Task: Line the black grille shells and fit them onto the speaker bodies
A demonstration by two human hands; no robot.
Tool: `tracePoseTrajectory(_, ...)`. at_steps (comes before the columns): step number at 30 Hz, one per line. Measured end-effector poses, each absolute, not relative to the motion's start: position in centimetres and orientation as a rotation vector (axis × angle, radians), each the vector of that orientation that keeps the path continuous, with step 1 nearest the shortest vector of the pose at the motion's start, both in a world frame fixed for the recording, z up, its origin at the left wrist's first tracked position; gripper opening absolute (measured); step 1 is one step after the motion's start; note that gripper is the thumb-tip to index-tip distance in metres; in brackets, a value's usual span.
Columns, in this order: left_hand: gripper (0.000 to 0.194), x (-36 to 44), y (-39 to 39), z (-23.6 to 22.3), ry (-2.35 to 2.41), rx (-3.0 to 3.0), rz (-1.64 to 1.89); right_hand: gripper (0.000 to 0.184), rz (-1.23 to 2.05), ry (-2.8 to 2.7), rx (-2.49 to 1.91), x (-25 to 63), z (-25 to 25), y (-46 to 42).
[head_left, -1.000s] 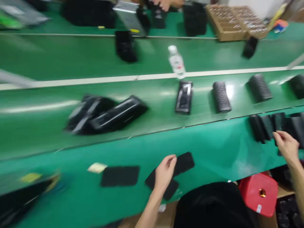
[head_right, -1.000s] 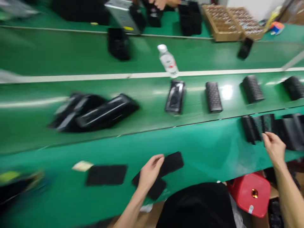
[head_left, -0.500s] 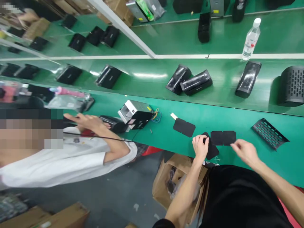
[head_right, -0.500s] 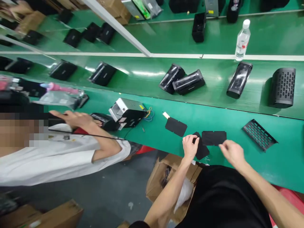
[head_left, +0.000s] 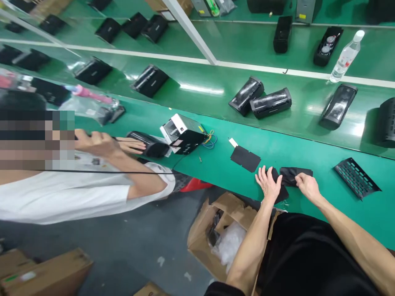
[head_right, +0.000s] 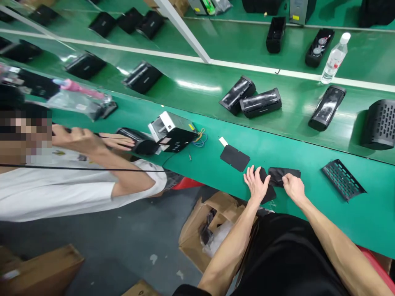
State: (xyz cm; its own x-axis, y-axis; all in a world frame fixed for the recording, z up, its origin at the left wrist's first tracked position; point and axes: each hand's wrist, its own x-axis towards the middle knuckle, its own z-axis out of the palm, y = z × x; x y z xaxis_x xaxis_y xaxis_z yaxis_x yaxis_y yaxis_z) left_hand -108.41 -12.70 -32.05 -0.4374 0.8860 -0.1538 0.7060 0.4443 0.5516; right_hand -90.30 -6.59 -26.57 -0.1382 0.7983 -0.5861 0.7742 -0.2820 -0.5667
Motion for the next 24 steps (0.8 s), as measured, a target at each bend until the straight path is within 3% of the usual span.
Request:
tracePoseTrajectory(8, 0.051, -108.6, -12.1, -32.2, 2.335, 1.373, 0.572, 0.055, 1.272, -1.261, -1.863, -78.0, -21.9, -7.1)
tracePoseTrajectory(14, 0.051, -109.0, -10.4, -30.3, 2.304, 1.306, 0.722, 0.035, 1.347, -0.694, -1.468, -73.3, -18.0, -8.6)
tracePoseTrajectory(18, 0.063, -104.0, -8.3, -27.2, 1.600, 1.016, 0.990, 0.032, 1.517, -0.492, -1.298, -74.8, -16.3, -9.6)
tracePoseTrajectory(21, 0.078, -98.4, -6.9, -25.2, 0.925, 0.542, 0.750, 0.036, 1.602, -0.425, -1.205, -76.2, -16.2, -10.4)
tracePoseTrajectory(24, 0.069, -95.0, -6.1, -24.3, 0.765, 0.418, 0.658, 0.035, 1.626, -0.351, -1.212, -76.3, -17.2, -11.3)
